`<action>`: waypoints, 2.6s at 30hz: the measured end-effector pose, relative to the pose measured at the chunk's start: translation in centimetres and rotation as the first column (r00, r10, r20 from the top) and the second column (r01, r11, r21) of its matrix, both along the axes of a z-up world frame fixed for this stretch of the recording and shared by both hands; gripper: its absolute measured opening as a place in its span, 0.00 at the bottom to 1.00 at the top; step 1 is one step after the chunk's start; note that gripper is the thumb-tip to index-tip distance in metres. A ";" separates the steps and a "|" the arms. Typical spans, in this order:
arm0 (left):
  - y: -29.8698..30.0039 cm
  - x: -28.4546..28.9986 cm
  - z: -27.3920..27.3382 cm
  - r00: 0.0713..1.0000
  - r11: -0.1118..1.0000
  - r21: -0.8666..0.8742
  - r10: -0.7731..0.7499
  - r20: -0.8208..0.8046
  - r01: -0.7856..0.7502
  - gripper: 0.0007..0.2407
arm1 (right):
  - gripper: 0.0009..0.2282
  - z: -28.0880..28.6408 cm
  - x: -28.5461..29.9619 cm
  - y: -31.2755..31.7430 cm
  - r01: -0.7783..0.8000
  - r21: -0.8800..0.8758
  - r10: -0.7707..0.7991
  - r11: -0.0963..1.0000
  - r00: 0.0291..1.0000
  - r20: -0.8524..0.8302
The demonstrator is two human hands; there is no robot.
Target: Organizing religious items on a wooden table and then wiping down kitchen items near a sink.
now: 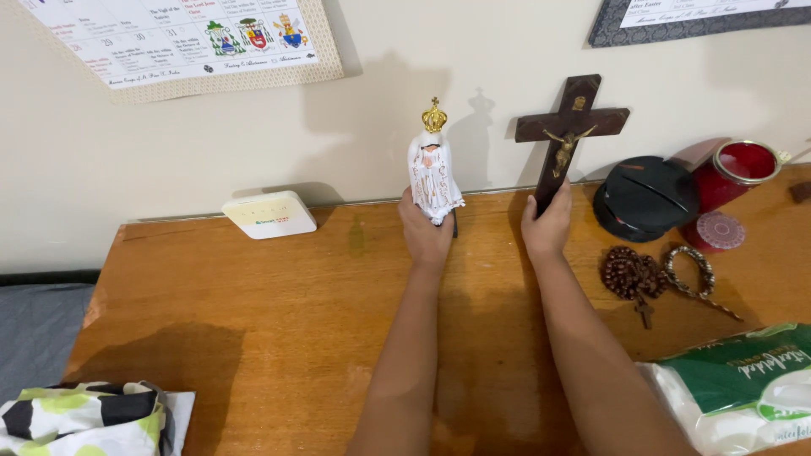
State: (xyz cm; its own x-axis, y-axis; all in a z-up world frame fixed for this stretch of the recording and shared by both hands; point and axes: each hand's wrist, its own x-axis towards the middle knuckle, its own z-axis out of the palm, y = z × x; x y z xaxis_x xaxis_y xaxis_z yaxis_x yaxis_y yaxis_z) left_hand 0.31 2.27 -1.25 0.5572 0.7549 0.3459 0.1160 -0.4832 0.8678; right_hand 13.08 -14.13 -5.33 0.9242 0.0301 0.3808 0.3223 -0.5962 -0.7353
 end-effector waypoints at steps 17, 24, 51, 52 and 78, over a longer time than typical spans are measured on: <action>0.3 0.1 0.1 1.000 0.999 0.042 -0.010 0.013 0.010 0.33 | 0.30 1.3 -0.7 -0.1 -0.020 -0.014 0.019 1.000 0.998 -0.056; 0.1 -0.3 0.5 1.000 1.000 0.012 -0.026 -0.009 0.027 0.34 | 0.32 0.7 -0.5 0.0 0.007 -0.027 -0.008 1.000 1.000 -0.021; -1.3 -3.6 2.4 0.999 0.987 -0.154 -0.049 -0.013 0.046 0.48 | 0.43 -1.3 -3.7 -3.1 0.000 0.123 0.008 0.992 0.998 -0.064; -1.0 -3.2 1.9 0.999 0.988 -0.148 -0.050 -0.006 0.049 0.48 | 0.43 -1.5 -3.2 -3.0 0.000 0.129 0.007 0.992 0.998 -0.057; 0.1 -2.5 -0.9 0.987 0.965 -0.252 -0.108 -0.117 0.076 0.36 | 0.39 0.2 -4.3 -3.3 -0.050 0.139 0.069 0.989 0.988 -0.138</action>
State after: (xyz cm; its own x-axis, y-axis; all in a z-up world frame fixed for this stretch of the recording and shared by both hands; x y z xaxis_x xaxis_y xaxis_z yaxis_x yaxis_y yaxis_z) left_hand -2.17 2.33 -2.20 0.6560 0.7509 0.0764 0.1998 -0.2703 0.9418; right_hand 8.73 -17.41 -5.13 0.9672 0.0440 0.2503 0.2411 -0.4712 -0.8484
